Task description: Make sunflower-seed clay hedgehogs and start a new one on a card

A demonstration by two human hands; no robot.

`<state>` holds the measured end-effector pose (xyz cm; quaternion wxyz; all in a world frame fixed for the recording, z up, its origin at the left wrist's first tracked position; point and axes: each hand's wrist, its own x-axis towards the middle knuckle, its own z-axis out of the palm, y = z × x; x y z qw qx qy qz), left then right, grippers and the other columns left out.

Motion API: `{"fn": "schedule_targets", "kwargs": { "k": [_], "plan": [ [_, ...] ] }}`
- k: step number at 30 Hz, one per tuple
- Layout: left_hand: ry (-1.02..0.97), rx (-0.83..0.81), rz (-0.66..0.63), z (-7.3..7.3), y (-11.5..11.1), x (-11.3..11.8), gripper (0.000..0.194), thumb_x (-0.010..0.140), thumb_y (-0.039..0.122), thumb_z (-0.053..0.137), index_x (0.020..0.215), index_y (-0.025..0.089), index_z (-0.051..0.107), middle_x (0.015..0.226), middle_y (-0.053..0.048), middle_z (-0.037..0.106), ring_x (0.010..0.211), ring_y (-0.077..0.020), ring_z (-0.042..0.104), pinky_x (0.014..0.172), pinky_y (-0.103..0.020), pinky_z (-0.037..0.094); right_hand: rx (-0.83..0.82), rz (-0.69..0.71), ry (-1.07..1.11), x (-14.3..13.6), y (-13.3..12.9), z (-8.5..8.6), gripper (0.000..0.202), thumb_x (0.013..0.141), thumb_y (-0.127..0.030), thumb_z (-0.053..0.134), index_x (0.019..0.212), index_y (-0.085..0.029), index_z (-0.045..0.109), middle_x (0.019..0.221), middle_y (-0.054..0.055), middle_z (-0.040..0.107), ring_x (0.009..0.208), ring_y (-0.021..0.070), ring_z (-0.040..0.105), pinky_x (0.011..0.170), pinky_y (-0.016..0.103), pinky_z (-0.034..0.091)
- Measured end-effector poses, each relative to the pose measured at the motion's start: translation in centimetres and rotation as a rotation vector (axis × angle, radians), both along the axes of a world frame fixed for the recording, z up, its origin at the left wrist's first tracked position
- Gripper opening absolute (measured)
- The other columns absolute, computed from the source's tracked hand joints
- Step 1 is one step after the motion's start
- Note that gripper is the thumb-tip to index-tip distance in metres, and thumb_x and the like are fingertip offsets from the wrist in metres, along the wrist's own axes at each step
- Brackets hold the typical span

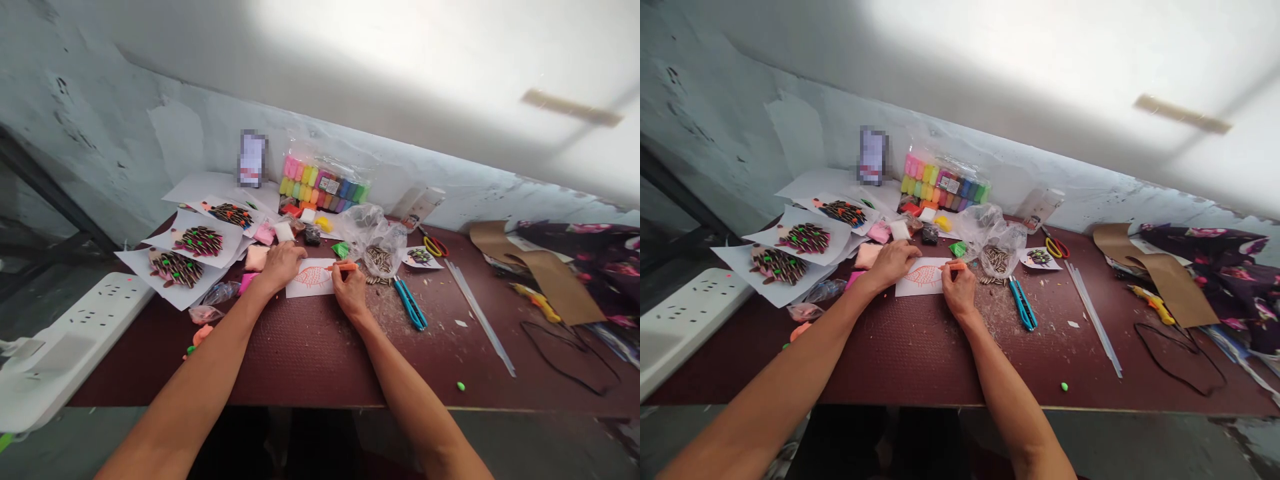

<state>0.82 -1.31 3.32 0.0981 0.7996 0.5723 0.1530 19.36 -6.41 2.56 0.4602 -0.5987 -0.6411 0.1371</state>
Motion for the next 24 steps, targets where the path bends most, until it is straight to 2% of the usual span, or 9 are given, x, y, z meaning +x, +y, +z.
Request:
{"fn": "schedule_targets", "kwargs": {
  "k": [24],
  "plan": [
    [-0.018, -0.011, -0.009, -0.21, -0.05, 0.08, 0.033, 0.092, 0.017, 0.051, 0.109, 0.026, 0.077, 0.108, -0.01, 0.069, 0.108, -0.0265, 0.062, 0.093, -0.036, 0.048, -0.016, 0.038, -0.053, 0.03, 0.19, -0.71, 0.027, 0.089, -0.038, 0.048, 0.083, -0.02, 0.066, 0.077, 0.007, 0.073, 0.06, 0.0173, 0.061, 0.06, 0.028, 0.045]
  ]
}}
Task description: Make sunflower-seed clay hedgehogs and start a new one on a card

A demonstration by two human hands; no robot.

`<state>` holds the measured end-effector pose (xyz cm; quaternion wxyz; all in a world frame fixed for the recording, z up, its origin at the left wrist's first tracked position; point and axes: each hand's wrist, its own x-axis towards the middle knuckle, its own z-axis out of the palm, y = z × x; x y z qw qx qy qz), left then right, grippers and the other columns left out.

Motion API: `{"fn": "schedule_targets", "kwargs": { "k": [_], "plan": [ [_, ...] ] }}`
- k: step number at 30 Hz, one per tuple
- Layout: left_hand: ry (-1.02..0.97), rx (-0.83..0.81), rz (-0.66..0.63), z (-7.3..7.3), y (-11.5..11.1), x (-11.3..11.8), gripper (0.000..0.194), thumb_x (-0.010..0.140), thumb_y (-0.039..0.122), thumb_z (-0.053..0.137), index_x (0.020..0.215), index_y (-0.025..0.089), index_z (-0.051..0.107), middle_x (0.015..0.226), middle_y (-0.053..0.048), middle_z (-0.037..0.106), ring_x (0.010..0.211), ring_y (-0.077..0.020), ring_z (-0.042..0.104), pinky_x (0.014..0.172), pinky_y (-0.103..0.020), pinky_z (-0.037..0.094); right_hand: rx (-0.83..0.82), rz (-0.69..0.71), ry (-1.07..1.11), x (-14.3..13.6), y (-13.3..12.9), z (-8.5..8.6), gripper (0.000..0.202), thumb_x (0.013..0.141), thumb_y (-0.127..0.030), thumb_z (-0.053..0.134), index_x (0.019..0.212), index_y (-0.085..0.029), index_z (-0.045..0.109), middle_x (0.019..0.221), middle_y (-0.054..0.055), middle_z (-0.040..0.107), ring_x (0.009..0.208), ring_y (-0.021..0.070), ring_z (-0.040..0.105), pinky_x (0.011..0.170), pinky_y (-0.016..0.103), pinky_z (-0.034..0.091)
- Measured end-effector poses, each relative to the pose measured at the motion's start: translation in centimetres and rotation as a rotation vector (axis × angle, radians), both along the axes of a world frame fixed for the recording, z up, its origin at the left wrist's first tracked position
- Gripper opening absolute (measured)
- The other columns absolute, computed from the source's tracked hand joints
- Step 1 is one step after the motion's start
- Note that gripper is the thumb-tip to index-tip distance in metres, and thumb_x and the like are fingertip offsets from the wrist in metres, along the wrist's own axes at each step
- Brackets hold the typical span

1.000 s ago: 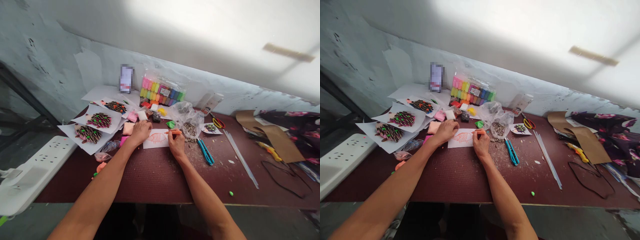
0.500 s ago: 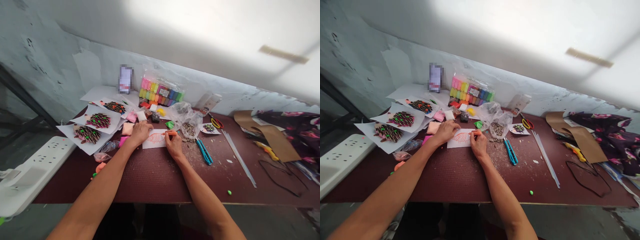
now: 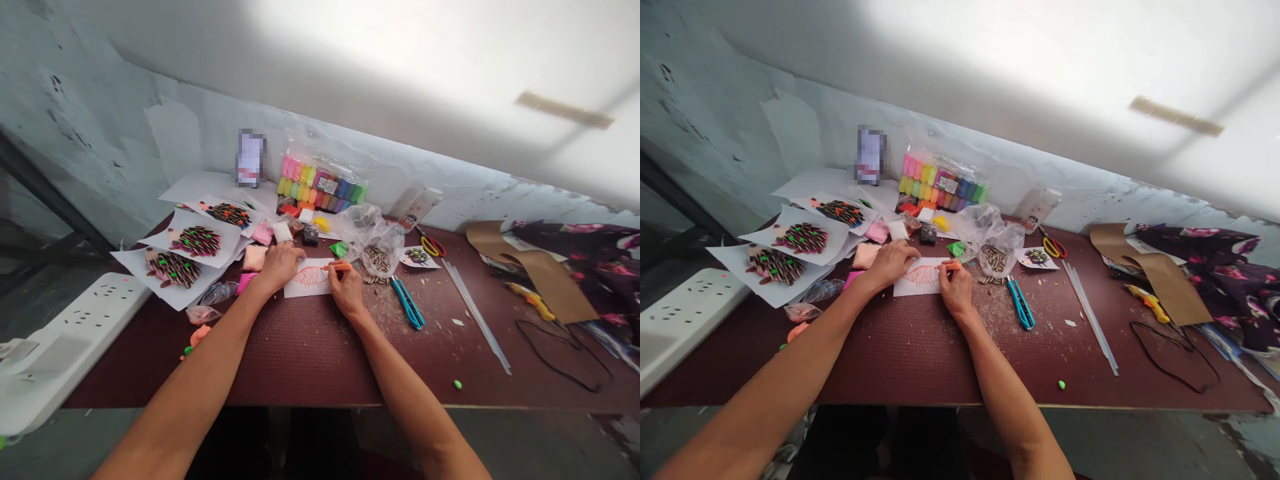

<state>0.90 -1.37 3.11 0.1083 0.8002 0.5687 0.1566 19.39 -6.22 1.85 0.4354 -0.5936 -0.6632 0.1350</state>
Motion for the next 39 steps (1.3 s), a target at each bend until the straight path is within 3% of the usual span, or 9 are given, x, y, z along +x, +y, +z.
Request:
{"fn": "schedule_targets", "kwargs": {
  "k": [18, 35, 39],
  "plan": [
    [0.0, 0.012, -0.01, -0.35, 0.18, -0.16, 0.032, 0.094, 0.021, 0.05, 0.11, 0.026, 0.077, 0.106, -0.009, 0.069, 0.106, -0.0239, 0.062, 0.093, -0.035, 0.047, 0.013, -0.037, 0.046, -0.15, -0.13, 0.24, 0.025, 0.087, -0.038, 0.048, 0.078, -0.021, 0.064, 0.073, 0.006, 0.072, 0.063, 0.0191, 0.064, 0.065, 0.03, 0.051],
    [0.008, 0.007, 0.0, 0.04, -0.12, -0.02, 0.034, 0.094, 0.018, 0.048, 0.11, 0.026, 0.077, 0.107, -0.01, 0.069, 0.109, -0.0259, 0.062, 0.092, -0.036, 0.047, -0.01, -0.011, 0.017, -0.16, -0.28, 0.38, 0.026, 0.087, -0.037, 0.048, 0.076, -0.02, 0.065, 0.071, 0.006, 0.07, 0.06, 0.0185, 0.063, 0.062, 0.028, 0.048],
    [0.011, -0.002, -0.006, 0.06, -0.08, -0.04, 0.033, 0.095, 0.019, 0.049, 0.111, 0.025, 0.077, 0.108, -0.01, 0.069, 0.11, -0.0263, 0.062, 0.093, -0.036, 0.047, 0.009, -0.081, 0.013, 0.17, -0.07, 0.21, 0.025, 0.086, -0.036, 0.049, 0.077, -0.019, 0.065, 0.07, 0.006, 0.069, 0.061, 0.0191, 0.063, 0.064, 0.029, 0.048]
  ]
}}
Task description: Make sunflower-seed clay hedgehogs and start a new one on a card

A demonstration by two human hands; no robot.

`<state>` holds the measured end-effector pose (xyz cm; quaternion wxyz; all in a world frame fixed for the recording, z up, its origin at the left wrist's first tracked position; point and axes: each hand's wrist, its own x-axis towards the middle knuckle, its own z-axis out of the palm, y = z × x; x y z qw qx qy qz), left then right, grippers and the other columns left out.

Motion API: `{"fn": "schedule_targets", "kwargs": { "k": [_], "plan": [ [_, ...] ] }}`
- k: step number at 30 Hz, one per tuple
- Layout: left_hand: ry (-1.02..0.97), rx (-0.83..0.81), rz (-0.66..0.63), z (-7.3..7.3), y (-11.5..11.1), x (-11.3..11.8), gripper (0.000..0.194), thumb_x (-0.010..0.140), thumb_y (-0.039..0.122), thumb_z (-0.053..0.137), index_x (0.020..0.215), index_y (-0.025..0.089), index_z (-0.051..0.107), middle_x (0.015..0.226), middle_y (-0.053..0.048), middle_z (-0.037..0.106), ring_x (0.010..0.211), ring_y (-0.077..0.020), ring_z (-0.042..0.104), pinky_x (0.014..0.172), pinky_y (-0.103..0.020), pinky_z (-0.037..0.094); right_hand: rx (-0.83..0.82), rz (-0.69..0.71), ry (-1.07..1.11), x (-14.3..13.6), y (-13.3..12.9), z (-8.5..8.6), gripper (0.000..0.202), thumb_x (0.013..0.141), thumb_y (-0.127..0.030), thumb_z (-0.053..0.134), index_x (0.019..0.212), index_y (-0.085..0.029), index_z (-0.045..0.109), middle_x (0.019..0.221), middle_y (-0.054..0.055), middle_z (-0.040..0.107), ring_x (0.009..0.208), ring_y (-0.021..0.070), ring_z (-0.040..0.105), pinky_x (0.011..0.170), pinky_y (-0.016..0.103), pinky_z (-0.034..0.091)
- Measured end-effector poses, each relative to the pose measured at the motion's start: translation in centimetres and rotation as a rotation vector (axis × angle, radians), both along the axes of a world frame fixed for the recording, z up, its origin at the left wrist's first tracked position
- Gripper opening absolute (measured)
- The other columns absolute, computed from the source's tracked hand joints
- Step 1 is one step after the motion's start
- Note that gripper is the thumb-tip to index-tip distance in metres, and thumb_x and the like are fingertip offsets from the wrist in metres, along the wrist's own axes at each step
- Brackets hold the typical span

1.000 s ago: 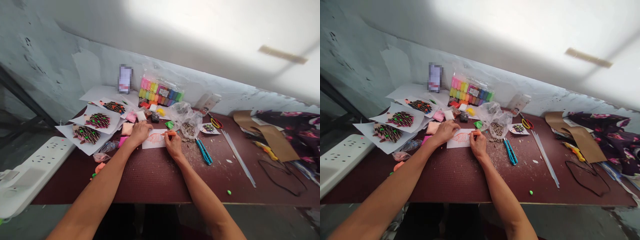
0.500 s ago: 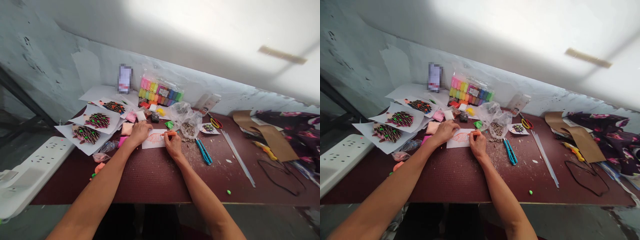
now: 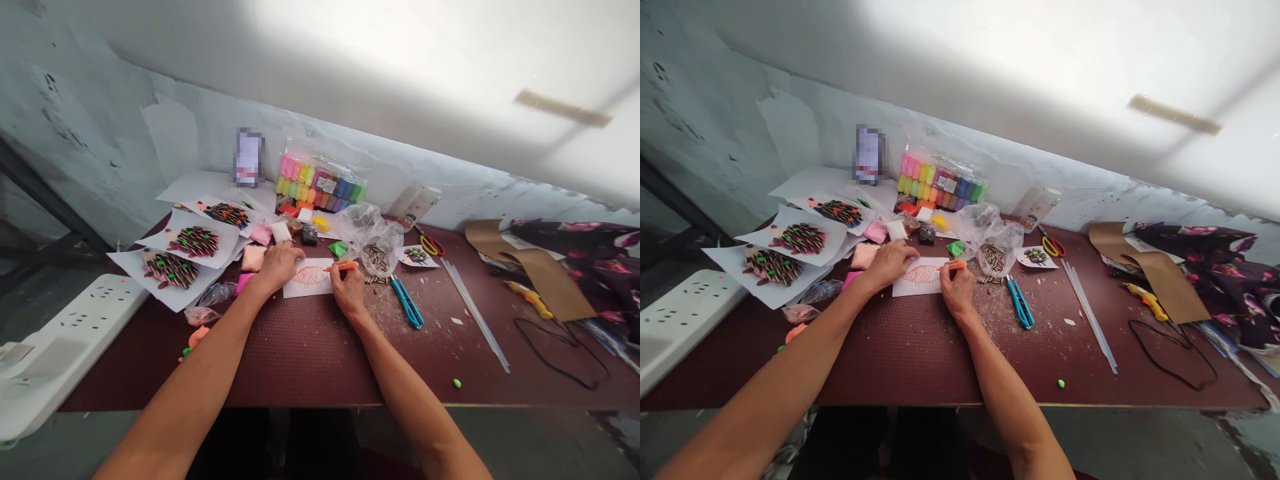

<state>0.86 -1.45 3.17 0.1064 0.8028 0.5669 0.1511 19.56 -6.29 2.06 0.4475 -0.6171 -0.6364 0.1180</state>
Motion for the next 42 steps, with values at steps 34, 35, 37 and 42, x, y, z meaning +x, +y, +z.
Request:
{"fn": "schedule_targets", "kwargs": {
  "k": [34, 35, 37, 42],
  "plan": [
    [-0.008, -0.002, 0.001, 0.0, 0.02, 0.0, 0.032, 0.095, 0.021, 0.05, 0.111, 0.026, 0.077, 0.108, -0.01, 0.069, 0.109, -0.0262, 0.062, 0.094, -0.036, 0.047, 0.006, -0.028, -0.019, 0.01, -0.01, -0.24, 0.025, 0.087, -0.035, 0.048, 0.079, -0.019, 0.065, 0.071, 0.007, 0.071, 0.061, 0.0185, 0.063, 0.065, 0.029, 0.048],
    [-0.009, -0.002, 0.001, 0.0, 0.01, 0.0, 0.031, 0.095, 0.021, 0.05, 0.11, 0.026, 0.077, 0.108, -0.01, 0.069, 0.109, -0.0261, 0.062, 0.094, -0.036, 0.047, 0.003, -0.045, -0.025, 0.06, 0.0, -0.27, 0.025, 0.087, -0.035, 0.048, 0.079, -0.018, 0.065, 0.071, 0.006, 0.07, 0.061, 0.0186, 0.063, 0.065, 0.029, 0.048],
    [-0.007, -0.003, 0.001, 0.02, 0.01, 0.0, 0.031, 0.095, 0.021, 0.05, 0.11, 0.026, 0.077, 0.108, -0.01, 0.069, 0.11, -0.0258, 0.062, 0.094, -0.036, 0.047, -0.011, -0.062, -0.045, 0.14, -0.01, -0.33, 0.024, 0.087, -0.034, 0.048, 0.079, -0.018, 0.065, 0.07, 0.006, 0.07, 0.06, 0.0185, 0.063, 0.065, 0.029, 0.048],
    [-0.004, -0.011, 0.004, 0.09, 0.04, 0.02, 0.033, 0.094, 0.019, 0.05, 0.111, 0.026, 0.077, 0.11, -0.01, 0.069, 0.111, -0.0255, 0.062, 0.095, -0.036, 0.047, -0.036, -0.046, -0.085, 0.13, -0.1, -0.29, 0.024, 0.087, -0.033, 0.048, 0.079, -0.018, 0.065, 0.07, 0.006, 0.07, 0.061, 0.0182, 0.063, 0.064, 0.028, 0.047]
  ]
}}
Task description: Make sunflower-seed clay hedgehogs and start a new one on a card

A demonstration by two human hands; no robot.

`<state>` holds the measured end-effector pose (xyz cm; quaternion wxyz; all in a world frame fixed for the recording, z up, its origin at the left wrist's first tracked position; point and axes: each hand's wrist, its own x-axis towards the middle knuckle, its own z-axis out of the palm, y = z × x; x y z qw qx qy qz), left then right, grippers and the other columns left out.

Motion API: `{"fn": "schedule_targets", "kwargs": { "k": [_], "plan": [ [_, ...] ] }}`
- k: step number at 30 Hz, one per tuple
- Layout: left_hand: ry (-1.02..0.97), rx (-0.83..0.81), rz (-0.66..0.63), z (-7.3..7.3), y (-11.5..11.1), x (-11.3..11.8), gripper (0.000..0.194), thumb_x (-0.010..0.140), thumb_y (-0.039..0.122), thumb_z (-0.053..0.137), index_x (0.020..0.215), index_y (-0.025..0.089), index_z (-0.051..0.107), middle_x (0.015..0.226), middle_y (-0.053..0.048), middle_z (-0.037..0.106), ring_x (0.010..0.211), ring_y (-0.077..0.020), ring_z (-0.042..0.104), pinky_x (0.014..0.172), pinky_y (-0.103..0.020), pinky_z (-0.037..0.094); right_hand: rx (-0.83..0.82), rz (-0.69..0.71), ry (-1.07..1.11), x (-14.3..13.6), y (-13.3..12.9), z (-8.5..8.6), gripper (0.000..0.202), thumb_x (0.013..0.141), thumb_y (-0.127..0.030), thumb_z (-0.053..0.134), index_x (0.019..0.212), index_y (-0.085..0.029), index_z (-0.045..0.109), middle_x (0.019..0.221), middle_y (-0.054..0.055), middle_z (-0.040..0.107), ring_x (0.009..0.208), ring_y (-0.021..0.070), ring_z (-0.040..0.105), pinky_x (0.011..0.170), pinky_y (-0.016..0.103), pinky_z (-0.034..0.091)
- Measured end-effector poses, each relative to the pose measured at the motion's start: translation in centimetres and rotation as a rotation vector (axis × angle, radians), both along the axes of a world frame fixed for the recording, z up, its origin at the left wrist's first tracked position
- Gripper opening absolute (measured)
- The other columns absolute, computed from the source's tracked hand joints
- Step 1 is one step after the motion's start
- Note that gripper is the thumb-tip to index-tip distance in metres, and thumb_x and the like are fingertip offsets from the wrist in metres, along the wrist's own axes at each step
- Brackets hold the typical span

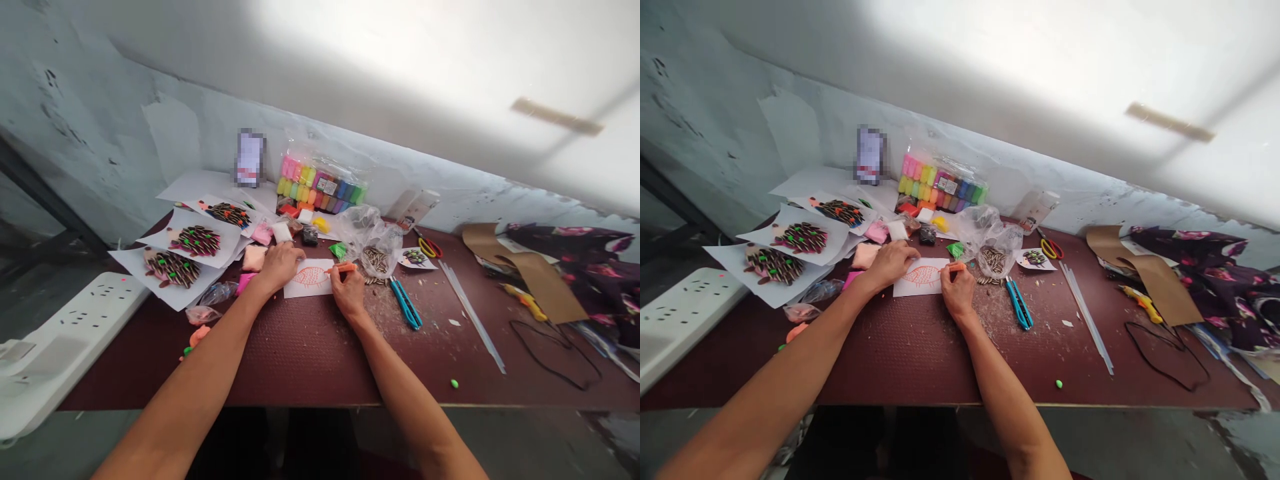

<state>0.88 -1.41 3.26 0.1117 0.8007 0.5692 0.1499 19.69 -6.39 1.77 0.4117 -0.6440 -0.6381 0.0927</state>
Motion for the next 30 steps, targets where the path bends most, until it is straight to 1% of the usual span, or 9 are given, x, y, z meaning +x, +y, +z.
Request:
{"fn": "schedule_targets", "kwargs": {
  "k": [6, 9, 13, 17, 24, 30],
  "plan": [
    [-0.002, 0.0, 0.001, 0.01, 0.06, -0.01, 0.033, 0.093, 0.018, 0.05, 0.11, 0.026, 0.077, 0.109, -0.009, 0.069, 0.11, -0.0254, 0.062, 0.094, -0.036, 0.047, 0.003, 0.017, -0.008, -0.09, -0.03, 0.14, 0.025, 0.088, -0.034, 0.048, 0.079, -0.019, 0.065, 0.072, 0.007, 0.071, 0.064, 0.0191, 0.065, 0.065, 0.028, 0.047],
    [0.002, 0.021, -0.004, -0.15, 0.09, -0.02, 0.034, 0.093, 0.019, 0.048, 0.11, 0.026, 0.077, 0.108, -0.01, 0.069, 0.109, -0.0256, 0.062, 0.093, -0.036, 0.048, 0.004, 0.004, -0.018, -0.06, 0.02, 0.01, 0.024, 0.088, -0.033, 0.048, 0.079, -0.018, 0.065, 0.072, 0.007, 0.071, 0.065, 0.0198, 0.065, 0.064, 0.028, 0.046],
    [0.002, 0.034, -0.001, -0.37, 0.15, -0.01, 0.034, 0.092, 0.018, 0.049, 0.109, 0.026, 0.077, 0.107, -0.009, 0.07, 0.107, -0.0246, 0.062, 0.093, -0.035, 0.048, -0.003, -0.008, -0.025, 0.04, 0.07, -0.16, 0.023, 0.087, -0.032, 0.049, 0.079, -0.018, 0.065, 0.071, 0.007, 0.071, 0.064, 0.0195, 0.064, 0.063, 0.028, 0.046],
    [-0.001, 0.026, -0.003, -0.3, 0.16, 0.0, 0.034, 0.092, 0.018, 0.049, 0.109, 0.026, 0.077, 0.107, -0.01, 0.07, 0.107, -0.0247, 0.062, 0.092, -0.035, 0.048, -0.002, 0.002, -0.01, 0.08, 0.0, -0.03, 0.024, 0.088, -0.033, 0.05, 0.078, -0.018, 0.066, 0.071, 0.006, 0.071, 0.062, 0.0187, 0.064, 0.063, 0.027, 0.046],
    [0.003, 0.007, -0.007, 0.01, 0.08, 0.0, 0.033, 0.093, 0.019, 0.049, 0.109, 0.026, 0.077, 0.108, -0.01, 0.07, 0.108, -0.0259, 0.062, 0.092, -0.036, 0.047, -0.003, 0.044, 0.036, -0.25, -0.12, 0.2, 0.027, 0.088, -0.036, 0.049, 0.078, -0.018, 0.066, 0.071, 0.007, 0.071, 0.061, 0.0186, 0.064, 0.063, 0.028, 0.047],
    [0.007, 0.005, 0.0, -0.03, 0.03, 0.0, 0.034, 0.092, 0.018, 0.05, 0.11, 0.027, 0.077, 0.108, -0.009, 0.069, 0.109, -0.0257, 0.062, 0.093, -0.036, 0.047, -0.002, 0.08, 0.032, -0.27, -0.15, 0.29, 0.025, 0.087, -0.035, 0.05, 0.076, -0.019, 0.065, 0.074, 0.007, 0.073, 0.063, 0.0184, 0.064, 0.063, 0.027, 0.047]
  ]
}}
